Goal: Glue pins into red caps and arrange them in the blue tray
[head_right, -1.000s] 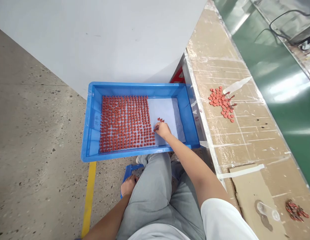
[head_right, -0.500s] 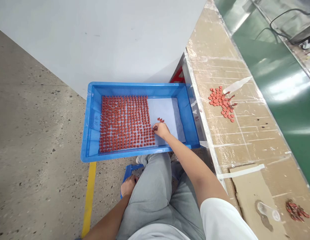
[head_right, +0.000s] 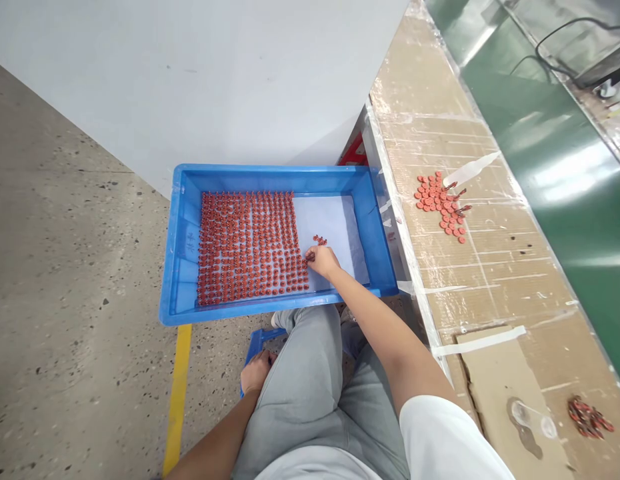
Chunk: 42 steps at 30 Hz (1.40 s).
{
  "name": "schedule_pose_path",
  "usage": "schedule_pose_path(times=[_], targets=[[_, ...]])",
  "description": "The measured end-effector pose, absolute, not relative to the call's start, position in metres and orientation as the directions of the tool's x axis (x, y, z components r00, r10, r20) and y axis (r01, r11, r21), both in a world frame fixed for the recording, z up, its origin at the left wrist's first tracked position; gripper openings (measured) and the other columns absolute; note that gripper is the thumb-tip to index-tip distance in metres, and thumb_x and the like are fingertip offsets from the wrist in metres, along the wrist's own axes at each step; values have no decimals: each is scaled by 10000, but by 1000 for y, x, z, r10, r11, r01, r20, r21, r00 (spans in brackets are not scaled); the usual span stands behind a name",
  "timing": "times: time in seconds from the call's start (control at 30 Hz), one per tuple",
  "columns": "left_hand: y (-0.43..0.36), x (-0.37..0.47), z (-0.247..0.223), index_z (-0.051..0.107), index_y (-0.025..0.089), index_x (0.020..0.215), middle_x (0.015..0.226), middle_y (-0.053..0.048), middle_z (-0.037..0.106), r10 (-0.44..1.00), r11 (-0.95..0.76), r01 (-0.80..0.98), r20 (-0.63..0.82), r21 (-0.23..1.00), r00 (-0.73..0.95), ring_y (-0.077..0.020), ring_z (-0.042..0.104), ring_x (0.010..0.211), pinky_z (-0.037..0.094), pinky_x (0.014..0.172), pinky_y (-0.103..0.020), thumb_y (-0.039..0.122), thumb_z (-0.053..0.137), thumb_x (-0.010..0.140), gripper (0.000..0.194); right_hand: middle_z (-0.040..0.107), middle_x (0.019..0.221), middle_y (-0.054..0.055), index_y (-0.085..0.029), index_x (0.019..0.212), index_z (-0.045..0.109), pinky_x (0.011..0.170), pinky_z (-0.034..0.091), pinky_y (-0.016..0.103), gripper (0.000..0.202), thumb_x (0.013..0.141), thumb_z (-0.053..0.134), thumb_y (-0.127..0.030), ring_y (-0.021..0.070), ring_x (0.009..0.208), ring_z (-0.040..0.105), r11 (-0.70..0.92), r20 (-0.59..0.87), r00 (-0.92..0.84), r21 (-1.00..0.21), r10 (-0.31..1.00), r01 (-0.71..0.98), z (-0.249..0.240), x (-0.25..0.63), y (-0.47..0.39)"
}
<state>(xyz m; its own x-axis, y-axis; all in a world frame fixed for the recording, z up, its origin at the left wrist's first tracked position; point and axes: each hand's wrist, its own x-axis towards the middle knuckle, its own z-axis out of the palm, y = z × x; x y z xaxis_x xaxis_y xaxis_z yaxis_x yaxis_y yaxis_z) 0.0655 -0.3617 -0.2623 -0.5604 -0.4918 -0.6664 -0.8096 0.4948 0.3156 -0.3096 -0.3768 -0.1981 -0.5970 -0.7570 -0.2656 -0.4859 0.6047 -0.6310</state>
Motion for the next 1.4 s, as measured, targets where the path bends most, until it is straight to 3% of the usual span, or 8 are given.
schedule_pose_path(times=[0.47, 0.7, 1.0, 1.4], targets=[[-360, 67, -266, 656, 176, 835, 924, -103, 686, -526, 482, -805, -620, 347, -582, -198, 590, 855, 379, 687, -300, 278, 397, 883, 282, 731, 794, 5, -179, 828, 698, 758, 526, 210, 247, 618, 635, -65, 129, 745, 685, 654, -291, -634, -597, -716, -465, -186, -309, -378], [-360, 67, -266, 647, 177, 826, 918, -95, 689, -528, 486, -804, -618, 343, -583, -210, 596, 870, 384, 692, -309, 276, 401, 876, 270, 716, 748, 70, -147, 767, 684, 767, 522, 327, 174, 604, 639, -107, 226, 775, 686, 838, -273, -842, -442, -465, -320, -169, -336, -357], [-361, 66, -266, 649, 181, 833, 937, -95, 698, -531, 494, -808, -625, 321, -573, -211, 616, 893, 392, 694, -301, 277, 378, 891, 293, 719, 871, 41, -192, 989, 627, 790, 518, 350, 418, 623, 735, -364, 227, 829, 676, 822, -169, -891, -486, -421, -297, -174, -341, -368], [-363, 64, -260, 672, 183, 861, 970, -92, 696, -508, 493, -812, -654, 313, -561, -196, 617, 915, 391, 706, -288, 271, 405, 897, 284, 700, 792, 51, -215, 1118, 528, 765, 475, 336, 525, 673, 729, -407, 250, 862, 655, 859, -151, -922, -440, -357, -261, -168, -328, -378]])
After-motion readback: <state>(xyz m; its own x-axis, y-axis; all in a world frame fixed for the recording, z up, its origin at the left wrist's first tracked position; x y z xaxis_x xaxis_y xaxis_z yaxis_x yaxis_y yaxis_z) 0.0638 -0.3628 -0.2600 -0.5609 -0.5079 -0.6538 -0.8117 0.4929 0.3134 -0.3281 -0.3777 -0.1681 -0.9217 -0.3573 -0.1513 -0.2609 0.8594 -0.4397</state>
